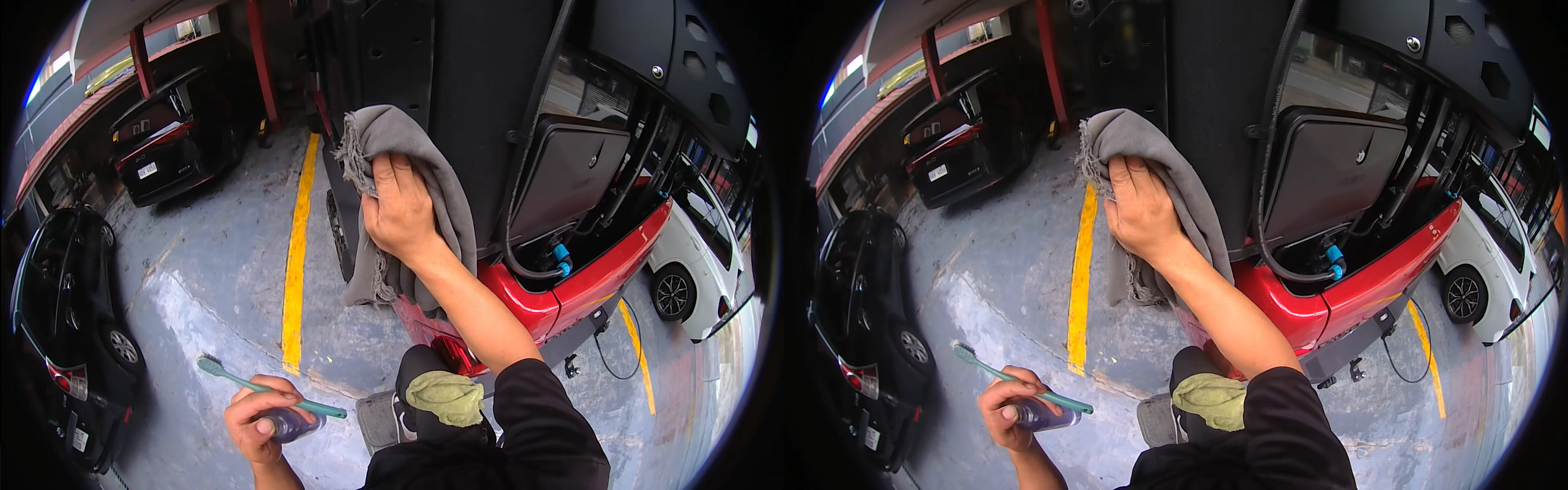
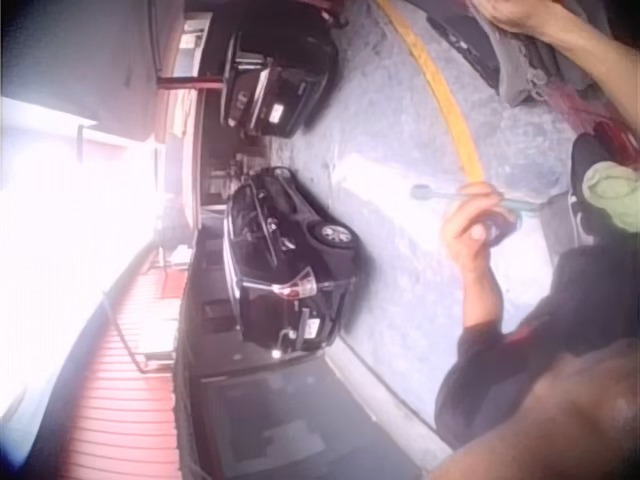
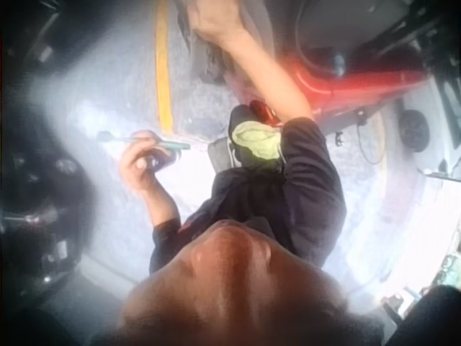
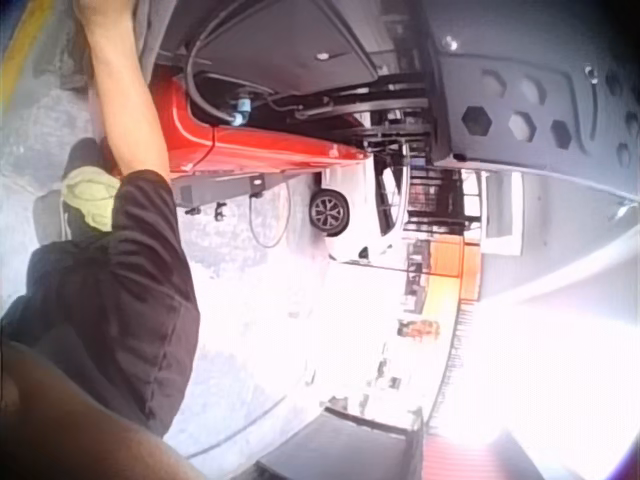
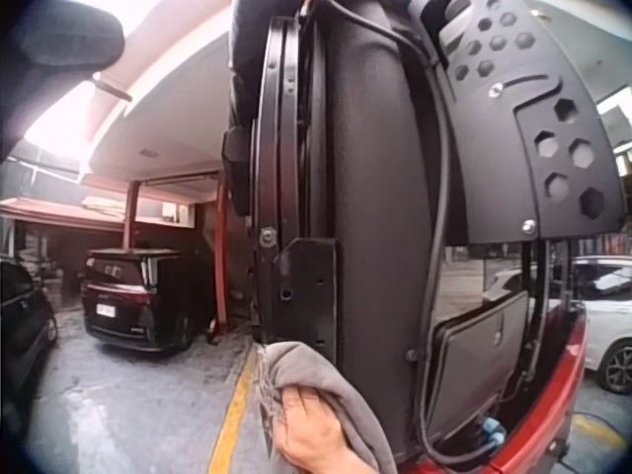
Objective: The person cleans the rear bumper and fuel door area of a red car using a toothbrush and a green microfiber cloth. They apply a cleaning solution from a small bottle to the toothbrush and scrub the crevices, then wipe the area with the cloth.
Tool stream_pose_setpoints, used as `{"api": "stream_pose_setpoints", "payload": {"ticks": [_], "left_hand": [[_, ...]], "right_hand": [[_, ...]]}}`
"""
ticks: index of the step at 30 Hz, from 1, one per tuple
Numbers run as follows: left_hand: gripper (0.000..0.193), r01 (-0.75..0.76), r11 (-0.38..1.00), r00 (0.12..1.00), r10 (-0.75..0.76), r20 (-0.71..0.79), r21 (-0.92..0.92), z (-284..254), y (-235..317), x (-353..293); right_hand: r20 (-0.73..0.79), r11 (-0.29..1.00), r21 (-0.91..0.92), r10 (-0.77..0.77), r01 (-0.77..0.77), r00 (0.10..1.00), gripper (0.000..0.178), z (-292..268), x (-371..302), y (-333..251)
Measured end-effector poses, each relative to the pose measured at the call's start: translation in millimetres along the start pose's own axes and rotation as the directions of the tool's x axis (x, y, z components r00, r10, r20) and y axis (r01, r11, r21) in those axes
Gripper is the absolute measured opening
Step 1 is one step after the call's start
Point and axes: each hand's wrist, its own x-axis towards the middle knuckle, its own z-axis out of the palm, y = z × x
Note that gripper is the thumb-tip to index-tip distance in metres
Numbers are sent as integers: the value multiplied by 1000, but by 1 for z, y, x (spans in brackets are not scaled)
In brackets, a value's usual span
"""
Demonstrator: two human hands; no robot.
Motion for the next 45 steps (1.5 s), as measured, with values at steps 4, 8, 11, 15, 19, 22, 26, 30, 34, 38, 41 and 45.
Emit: {"api": "stream_pose_setpoints", "payload": {"ticks": [4,8,11,15,19,22,26,30,34,38,41,45], "left_hand": [[61,18,1000,999,-19,-29,-9,-3,1,-1],[56,-20,1000,1000,20,-5,-9,-8,-4,-4],[50,-89,996,990,89,107,-6,-17,-11,-4],[54,-20,1000,999,20,37,13,-3,1,-2],[57,-3,1000,1000,3,-8,16,2,6,-4],[57,-23,999,1000,23,-1,24,5,18,-6],[54,-108,992,993,105,52,69,-3,26,-14],[50,-158,987,982,156,104,17,-10,35,-20],[46,-203,979,960,205,192,-29,-16,27,-22],[47,-270,962,935,256,244,25,-18,15,-19],[47,-233,972,942,233,243,-27,-9,7,-14],[47,-252,968,925,235,298,19,-6,13,-10]], "right_hand": [[89,997,47,-60,56,994,65,-4,-35,3],[-52,998,-25,-63,62,997,61,0,41,9],[-281,987,-31,-161,158,946,56,-1,143,19],[-332,986,-77,-167,149,929,59,0,159,17],[-81,999,-38,9,-12,997,58,10,15,4],[77,997,73,-16,11,997,50,-7,-81,13],[216,968,234,42,-93,976,56,-37,-105,10],[178,975,197,64,-99,982,59,-75,-107,11],[-28,971,211,-103,107,994,62,-123,-39,12],[-242,762,636,351,-125,905,49,-165,-77,-6],[-61,684,412,680,-602,730,47,-150,-167,-34],[345,423,116,831,-899,436,50,-146,-160,-33]]}}
